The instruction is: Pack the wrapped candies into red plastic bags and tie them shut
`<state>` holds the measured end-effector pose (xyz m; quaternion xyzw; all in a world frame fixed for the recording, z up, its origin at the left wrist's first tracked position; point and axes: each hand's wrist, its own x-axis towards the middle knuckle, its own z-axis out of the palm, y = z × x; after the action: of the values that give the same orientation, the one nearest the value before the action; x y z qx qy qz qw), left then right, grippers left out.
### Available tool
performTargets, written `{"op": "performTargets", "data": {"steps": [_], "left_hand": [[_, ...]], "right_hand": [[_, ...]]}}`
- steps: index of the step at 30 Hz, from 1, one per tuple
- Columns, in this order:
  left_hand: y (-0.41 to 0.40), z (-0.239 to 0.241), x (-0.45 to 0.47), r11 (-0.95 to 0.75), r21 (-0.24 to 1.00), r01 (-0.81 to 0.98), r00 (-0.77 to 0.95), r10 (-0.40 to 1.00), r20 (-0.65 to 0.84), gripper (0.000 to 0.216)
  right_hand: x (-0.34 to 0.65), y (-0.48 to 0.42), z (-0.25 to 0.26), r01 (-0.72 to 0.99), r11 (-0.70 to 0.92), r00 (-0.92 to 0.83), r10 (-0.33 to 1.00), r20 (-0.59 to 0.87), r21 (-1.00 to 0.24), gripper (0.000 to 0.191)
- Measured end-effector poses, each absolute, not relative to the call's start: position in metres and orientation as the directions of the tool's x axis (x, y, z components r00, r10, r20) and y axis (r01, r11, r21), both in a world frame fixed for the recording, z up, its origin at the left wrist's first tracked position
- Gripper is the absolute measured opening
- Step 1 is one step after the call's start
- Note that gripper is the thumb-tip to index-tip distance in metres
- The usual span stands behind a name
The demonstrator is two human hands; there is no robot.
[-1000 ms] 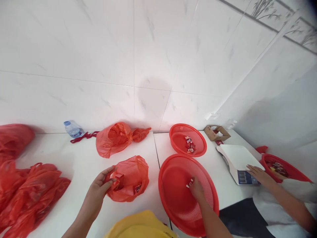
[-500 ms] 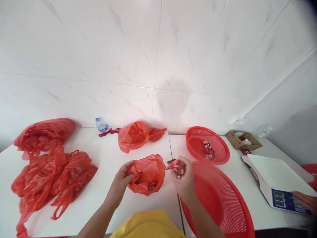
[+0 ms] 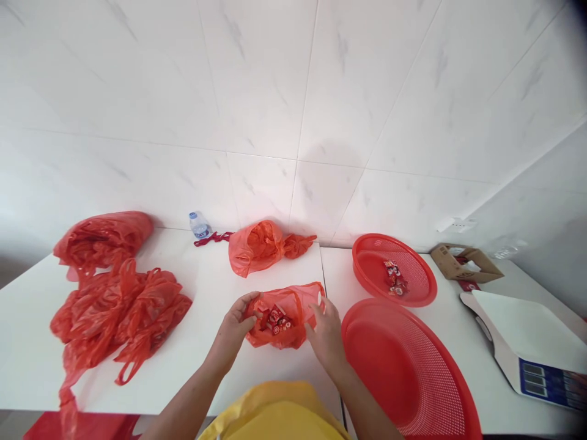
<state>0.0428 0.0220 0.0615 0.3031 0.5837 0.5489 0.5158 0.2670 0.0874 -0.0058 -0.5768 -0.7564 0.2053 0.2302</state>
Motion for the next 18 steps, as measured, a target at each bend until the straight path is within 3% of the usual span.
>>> {"op": "performTargets", "data": {"steps": [3, 8, 13, 15, 18], "left_hand": [[0.025, 0.063, 0.047, 0.212, 0.951, -0.226, -0.269, 0.925, -0.270, 0.052], [0.030, 0.069, 0.048, 0.245, 0.952, -0.183, -0.176, 0.945, -0.276, 0.053], [0.037, 0.079, 0.048, 0.234, 0.970, -0.068, -0.166, 0.956, -0.242, 0.056], [0.040, 0.081, 0.046, 0.227, 0.974, -0.001, -0.156, 0.962, -0.224, 0.057], [0.047, 0.083, 0.035, 0.183, 0.968, 0.170, -0.218, 0.965, -0.144, 0.052]], "right_hand": [[0.274, 0.093, -0.005, 0.793, 0.217, -0.177, 0.976, 0.126, -0.569, 0.045], [0.267, 0.105, -0.005, 0.651, 0.153, -0.258, 0.966, -0.027, -0.744, 0.056], [0.249, 0.119, -0.001, 0.530, 0.164, -0.214, 0.975, 0.056, -0.832, 0.078], [0.246, 0.127, 0.003, 0.606, 0.088, -0.186, 0.982, -0.034, -0.790, 0.064], [0.256, 0.140, 0.017, 0.670, 0.026, -0.216, 0.963, -0.161, -0.742, 0.020]]}}
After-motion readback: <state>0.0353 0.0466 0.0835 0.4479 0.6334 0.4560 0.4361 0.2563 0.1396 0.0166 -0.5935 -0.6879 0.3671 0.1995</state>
